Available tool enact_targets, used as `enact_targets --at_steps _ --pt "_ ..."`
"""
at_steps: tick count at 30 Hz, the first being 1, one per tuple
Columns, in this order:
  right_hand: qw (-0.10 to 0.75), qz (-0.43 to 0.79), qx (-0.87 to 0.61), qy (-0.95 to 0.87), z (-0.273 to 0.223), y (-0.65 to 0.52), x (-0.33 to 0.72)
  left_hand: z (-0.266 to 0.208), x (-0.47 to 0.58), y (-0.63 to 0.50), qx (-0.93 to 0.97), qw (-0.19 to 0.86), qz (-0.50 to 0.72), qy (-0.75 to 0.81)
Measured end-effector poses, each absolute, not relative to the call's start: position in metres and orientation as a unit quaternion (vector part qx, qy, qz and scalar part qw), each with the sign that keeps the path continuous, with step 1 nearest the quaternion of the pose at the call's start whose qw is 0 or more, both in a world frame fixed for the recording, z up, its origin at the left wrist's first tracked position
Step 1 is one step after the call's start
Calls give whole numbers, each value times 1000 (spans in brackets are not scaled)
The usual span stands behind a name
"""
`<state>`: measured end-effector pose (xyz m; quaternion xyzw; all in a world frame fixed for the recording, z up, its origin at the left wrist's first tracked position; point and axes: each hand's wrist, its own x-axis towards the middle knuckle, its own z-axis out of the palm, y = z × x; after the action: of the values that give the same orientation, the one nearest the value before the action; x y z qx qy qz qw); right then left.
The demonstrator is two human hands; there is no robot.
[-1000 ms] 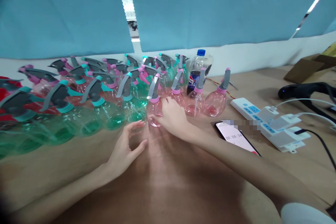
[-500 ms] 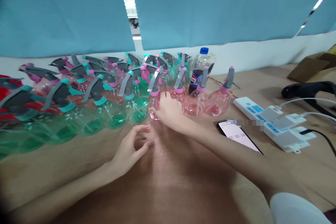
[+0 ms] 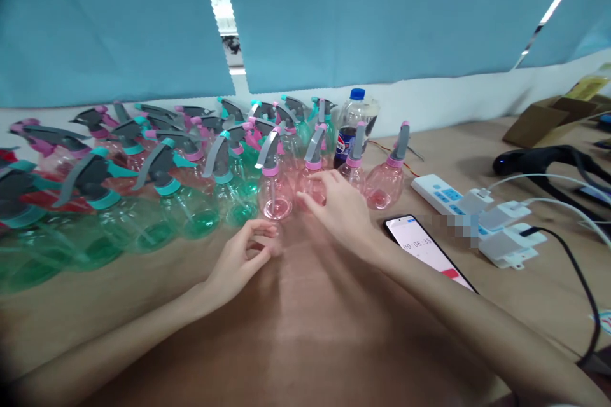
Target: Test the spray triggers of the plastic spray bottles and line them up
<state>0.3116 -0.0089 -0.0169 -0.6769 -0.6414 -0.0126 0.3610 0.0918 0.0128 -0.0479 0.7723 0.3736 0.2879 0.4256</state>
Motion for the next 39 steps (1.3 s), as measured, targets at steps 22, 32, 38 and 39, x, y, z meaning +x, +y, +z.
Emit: enact_targets --at_steps 22,32,38,39 --pt "306 80 -734 -601 -10 21 321 -46 120 9 756 463 289 362" --pt "241 89 -715 -650 -4 -50 283 -14 117 8 765 389 371 354" --pt "263 107 -652 -703 -9 -64 238 8 99 0 783 386 354 335" --pt "264 113 -642 -711 -11 -64 230 10 94 -1 786 379 353 338"
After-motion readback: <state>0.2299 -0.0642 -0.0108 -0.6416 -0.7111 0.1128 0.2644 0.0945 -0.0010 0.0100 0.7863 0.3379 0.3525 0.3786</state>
